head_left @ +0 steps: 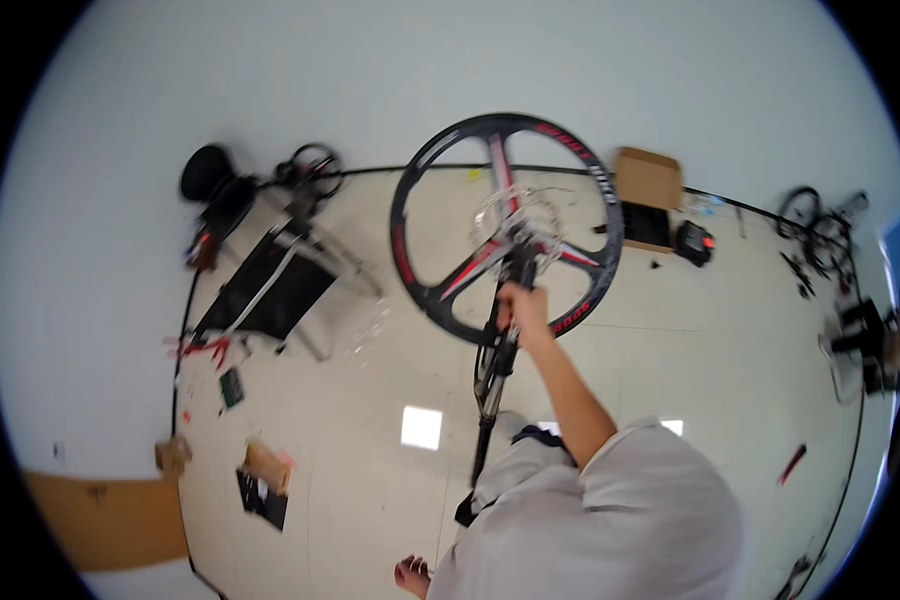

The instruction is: The person assembles a bicycle wheel by attaching the hub and brake disc to the rim. They use a screwdriver and wrench to tighten bolts and secure the components, then spin the wheel to check alignment.

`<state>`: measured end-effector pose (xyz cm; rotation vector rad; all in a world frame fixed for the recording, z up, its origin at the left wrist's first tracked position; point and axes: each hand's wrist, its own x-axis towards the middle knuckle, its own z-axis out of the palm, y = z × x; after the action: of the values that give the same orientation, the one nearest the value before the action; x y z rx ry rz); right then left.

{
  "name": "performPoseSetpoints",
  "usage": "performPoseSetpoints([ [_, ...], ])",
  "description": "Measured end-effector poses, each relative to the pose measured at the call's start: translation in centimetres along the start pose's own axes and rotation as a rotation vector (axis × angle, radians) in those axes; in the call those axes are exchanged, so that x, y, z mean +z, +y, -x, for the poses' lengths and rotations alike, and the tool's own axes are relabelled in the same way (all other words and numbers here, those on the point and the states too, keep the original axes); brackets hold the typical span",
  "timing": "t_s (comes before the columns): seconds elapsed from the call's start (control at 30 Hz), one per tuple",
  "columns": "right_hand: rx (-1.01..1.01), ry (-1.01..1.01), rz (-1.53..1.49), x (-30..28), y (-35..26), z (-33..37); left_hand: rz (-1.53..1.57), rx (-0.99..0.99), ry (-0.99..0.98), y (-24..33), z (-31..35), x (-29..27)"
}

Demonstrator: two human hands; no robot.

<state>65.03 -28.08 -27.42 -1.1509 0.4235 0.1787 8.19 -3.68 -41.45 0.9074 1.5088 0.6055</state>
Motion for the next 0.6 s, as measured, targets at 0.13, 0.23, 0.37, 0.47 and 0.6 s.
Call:
performPoseSetpoints([
  [0.13, -0.077, 0.217, 0.251, -4.8, 3.8, -1.1, -0.784, 0.445, -0.455, 2.5, -4.2, -0.3],
  [0.23, -0.150, 0.356, 0.318, -8.4, 4.0, -3.0, -0.297, 0.082, -0.385, 5.6, -7.1, 5.7],
  [0.37, -0.167, 0.567, 0.302, -12.1, 4.6, -2.5, -0.347, 0.021, -0.440, 9.0, -11.7, 11.8],
  [0.47, -0.279, 0.730, 0.300, -15.5, 6.0, -3.1, -0.428, 0.020, -0.539, 10.7, -13.5, 17.4],
  [0.6, -0.285, 0.947, 0.316, -15.5, 4.1, 0.7, -0.460, -0.037, -0.762, 11.7, -21.0, 23.4],
])
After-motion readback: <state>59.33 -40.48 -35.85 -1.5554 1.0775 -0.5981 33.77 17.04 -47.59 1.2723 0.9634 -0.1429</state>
